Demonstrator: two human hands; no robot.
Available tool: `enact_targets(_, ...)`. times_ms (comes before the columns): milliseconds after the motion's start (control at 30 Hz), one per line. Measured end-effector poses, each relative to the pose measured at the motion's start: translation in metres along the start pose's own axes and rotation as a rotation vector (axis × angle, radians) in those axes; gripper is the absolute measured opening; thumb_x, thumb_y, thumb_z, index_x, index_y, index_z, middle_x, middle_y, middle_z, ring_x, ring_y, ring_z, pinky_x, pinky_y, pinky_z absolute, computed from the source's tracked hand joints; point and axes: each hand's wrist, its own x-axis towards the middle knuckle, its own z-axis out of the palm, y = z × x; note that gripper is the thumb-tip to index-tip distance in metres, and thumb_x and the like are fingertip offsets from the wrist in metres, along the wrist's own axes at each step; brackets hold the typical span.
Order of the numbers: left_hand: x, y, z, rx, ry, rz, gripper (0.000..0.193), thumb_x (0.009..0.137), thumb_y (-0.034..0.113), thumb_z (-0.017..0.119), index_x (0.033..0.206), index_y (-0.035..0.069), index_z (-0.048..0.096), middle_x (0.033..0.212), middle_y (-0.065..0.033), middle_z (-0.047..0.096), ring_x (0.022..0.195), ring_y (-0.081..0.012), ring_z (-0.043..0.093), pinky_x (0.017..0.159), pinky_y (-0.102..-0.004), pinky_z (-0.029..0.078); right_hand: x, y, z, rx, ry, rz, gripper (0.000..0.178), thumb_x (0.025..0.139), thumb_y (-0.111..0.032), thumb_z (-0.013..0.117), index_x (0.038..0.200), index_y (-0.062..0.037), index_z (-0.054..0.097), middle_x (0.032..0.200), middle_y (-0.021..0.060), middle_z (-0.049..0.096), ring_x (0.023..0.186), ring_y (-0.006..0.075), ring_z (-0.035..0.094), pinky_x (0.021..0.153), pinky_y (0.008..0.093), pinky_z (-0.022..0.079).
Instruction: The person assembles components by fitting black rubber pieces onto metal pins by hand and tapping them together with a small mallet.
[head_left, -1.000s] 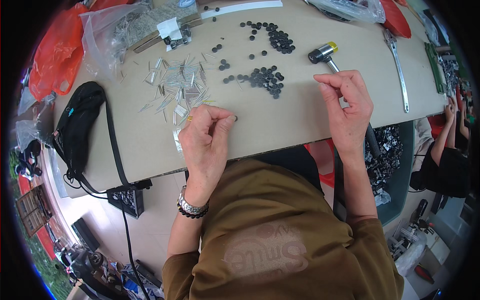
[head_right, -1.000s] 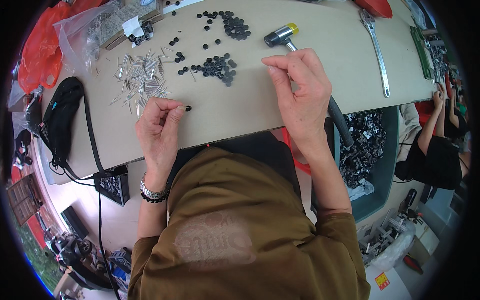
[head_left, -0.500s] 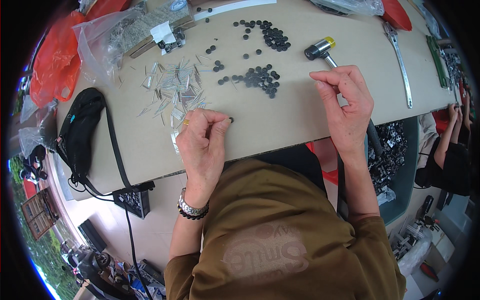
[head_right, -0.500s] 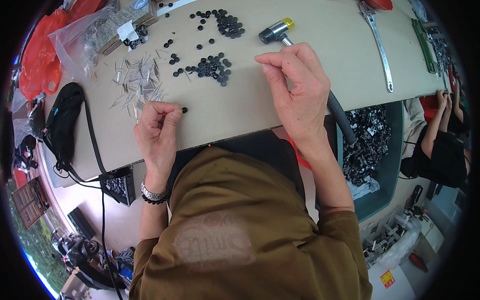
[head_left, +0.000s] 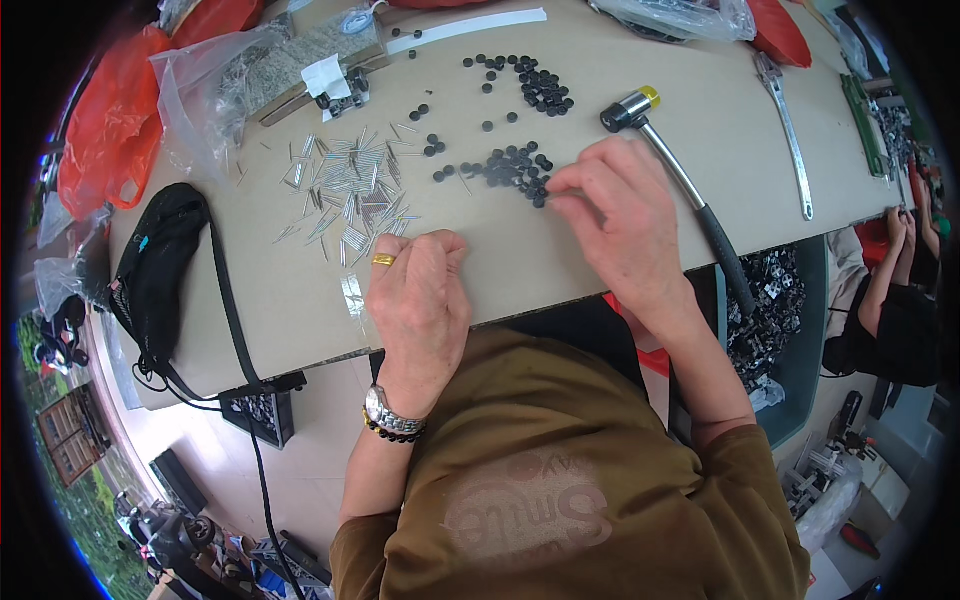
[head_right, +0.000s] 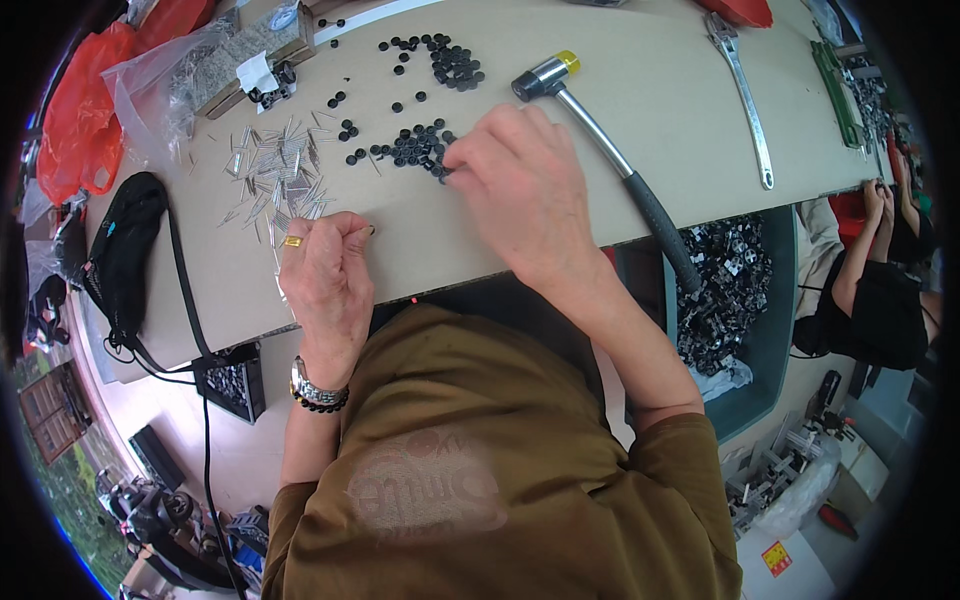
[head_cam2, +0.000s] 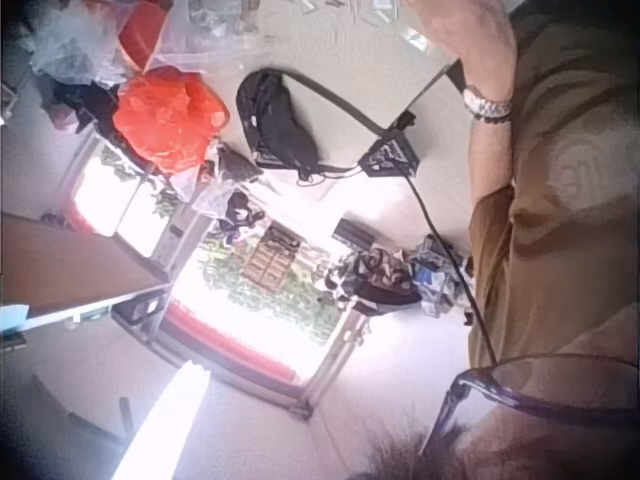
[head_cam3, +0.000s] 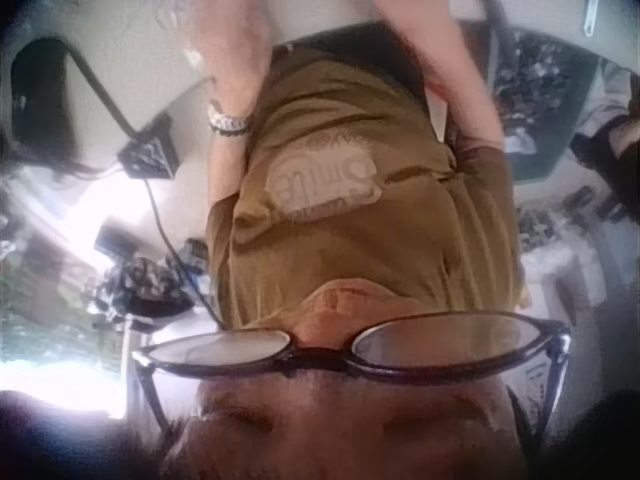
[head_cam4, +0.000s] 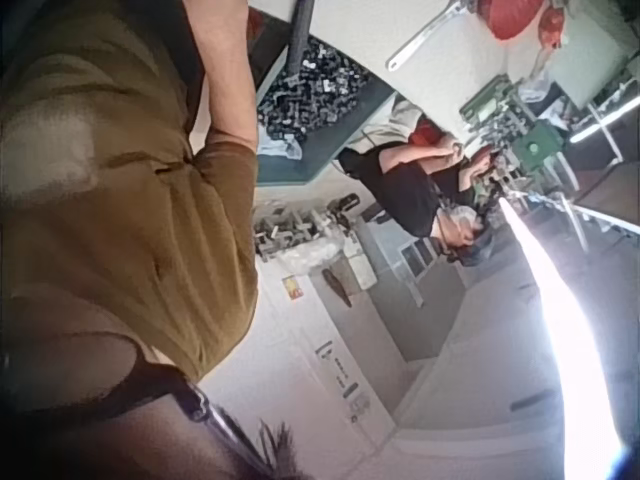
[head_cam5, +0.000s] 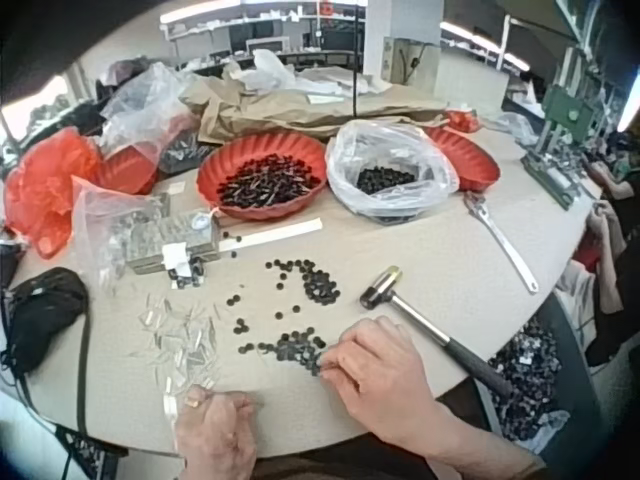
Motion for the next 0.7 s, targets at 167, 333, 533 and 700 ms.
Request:
enact_targets(167, -0.002, -0.001, 0.004, -0.048, -0.004, -0.016, 0.018, 0.082, -0.007, 0.076, 0.091, 0.004, 0.066, 0.079, -0.0073, 0.065, 0.07, -0.0245, 0.053, 0.062, -0.0374, 0.045, 0.01, -0.006, 0.014, -0.077, -0.069, -0.015, 0.021, 0.069, -0.009, 0.083, 0.082, -0.0104, 0.067, 0.089, 0.0034, 0.057, 0.088, 0.0243, 0.057, 0.073, 0.0388, 0.041)
enact_targets(333, -0.004, -0.001, 0.004, -0.088, 0.003, -0.008, 0.018, 0.081, -0.008, 0.075, 0.092, 0.004, 0.065, 0.081, -0.0075, 0.066, 0.073, -0.0249, 0.054, 0.063, -0.0371, 0.046, 0.016, -0.014, 0.018, -0.21, -0.133, -0.087, 0.019, 0.073, -0.012, 0.08, 0.084, -0.0082, 0.066, 0.09, 0.0039, 0.056, 0.088, 0.0244, 0.055, 0.075, 0.0387, 0.041)
enact_targets(533, -0.006, -0.004, 0.004, -0.15, 0.017, -0.06, 0.018, 0.08, -0.009, 0.075, 0.089, 0.003, 0.066, 0.08, -0.0073, 0.067, 0.074, -0.0256, 0.055, 0.064, -0.0367, 0.047, 0.018, -0.02, 0.017, -0.193, -0.172, -0.177, 0.018, 0.074, -0.012, 0.077, 0.085, -0.0085, 0.064, 0.088, 0.0051, 0.054, 0.087, 0.0247, 0.054, 0.074, 0.0393, 0.04)
enact_targets(700, -0.003, -0.005, -0.001, -0.192, 0.022, -0.081, 0.016, 0.079, -0.009, 0.075, 0.085, 0.003, 0.066, 0.078, -0.0074, 0.068, 0.073, -0.0256, 0.056, 0.069, -0.0368, 0.046, 0.011, -0.031, 0.0, -0.279, -0.321, -0.283, 0.017, 0.071, -0.007, 0.072, 0.081, -0.0096, 0.057, 0.084, 0.0063, 0.052, 0.084, 0.0255, 0.053, 0.074, 0.0391, 0.039)
